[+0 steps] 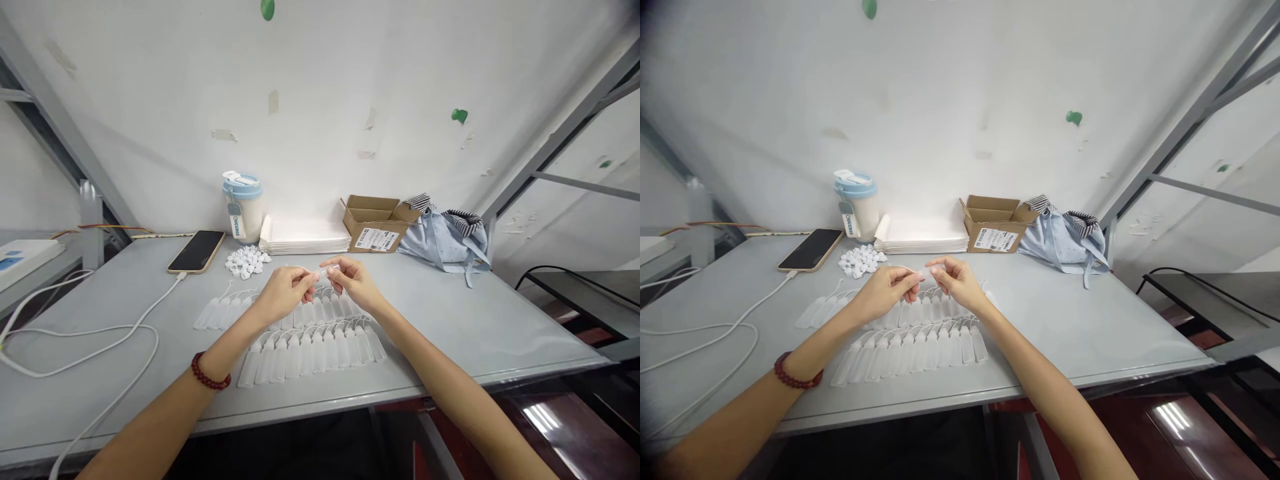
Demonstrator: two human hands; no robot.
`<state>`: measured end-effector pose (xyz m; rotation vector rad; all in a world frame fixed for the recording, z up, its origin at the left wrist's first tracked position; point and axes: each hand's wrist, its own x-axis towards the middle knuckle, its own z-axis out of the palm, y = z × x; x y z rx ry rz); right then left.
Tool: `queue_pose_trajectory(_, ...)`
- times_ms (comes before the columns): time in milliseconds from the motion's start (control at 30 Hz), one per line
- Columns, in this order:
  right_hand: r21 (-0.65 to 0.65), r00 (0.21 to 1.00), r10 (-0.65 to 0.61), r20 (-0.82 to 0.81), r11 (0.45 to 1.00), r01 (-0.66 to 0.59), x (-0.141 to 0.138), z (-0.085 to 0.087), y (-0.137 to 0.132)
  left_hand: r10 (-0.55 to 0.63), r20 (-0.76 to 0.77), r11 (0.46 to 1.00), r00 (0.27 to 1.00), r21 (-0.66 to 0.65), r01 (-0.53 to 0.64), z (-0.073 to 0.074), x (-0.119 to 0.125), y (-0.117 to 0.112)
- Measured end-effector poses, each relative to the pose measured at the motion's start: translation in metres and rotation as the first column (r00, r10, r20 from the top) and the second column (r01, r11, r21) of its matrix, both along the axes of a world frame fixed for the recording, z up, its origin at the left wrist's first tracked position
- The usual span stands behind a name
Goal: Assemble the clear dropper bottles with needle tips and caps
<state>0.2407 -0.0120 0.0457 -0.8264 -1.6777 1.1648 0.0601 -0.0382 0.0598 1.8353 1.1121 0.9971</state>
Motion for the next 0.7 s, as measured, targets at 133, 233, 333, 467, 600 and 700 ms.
queue_pose_trajectory(133,-0.051,1.0,-0.018,-0.015,0.999,0.017,0.0,0.0023,-0.0018,0.083,-0.058,0.986,0.995,0.152,-0.074,-0.0053,0.0028,-0.0013)
queue_pose_trajectory(233,-0.084,0.999,-0.013,-0.034,0.996,0.01,-0.0001,0.0049,-0.0028,0.131,-0.089,0.965,0.987,0.238,-0.106,-0.0088,0.005,-0.0009)
queue_pose_trajectory(333,-0.114,0.998,-0.015,-0.057,0.993,0.008,-0.0003,0.0056,-0.0024,0.151,-0.102,0.957,0.983,0.263,-0.12,-0.01,0.0053,0.0)
queue_pose_trajectory(467,-0.078,0.997,-0.002,-0.074,0.997,-0.004,0.001,0.0043,0.0,0.106,-0.116,0.973,0.988,0.218,-0.079,-0.0059,0.0027,0.0006)
queue_pose_trajectory(600,-0.029,0.998,0.033,-0.045,0.999,-0.034,0.0029,0.0043,0.0015,0.036,-0.157,0.98,0.987,0.2,-0.004,-0.003,0.0001,0.0004)
queue_pose_trajectory(700,-0.035,0.999,0.03,-0.03,0.999,-0.031,0.0024,0.0045,0.0007,0.073,-0.182,0.967,0.981,0.254,-0.025,-0.0057,0.0008,-0.0002)
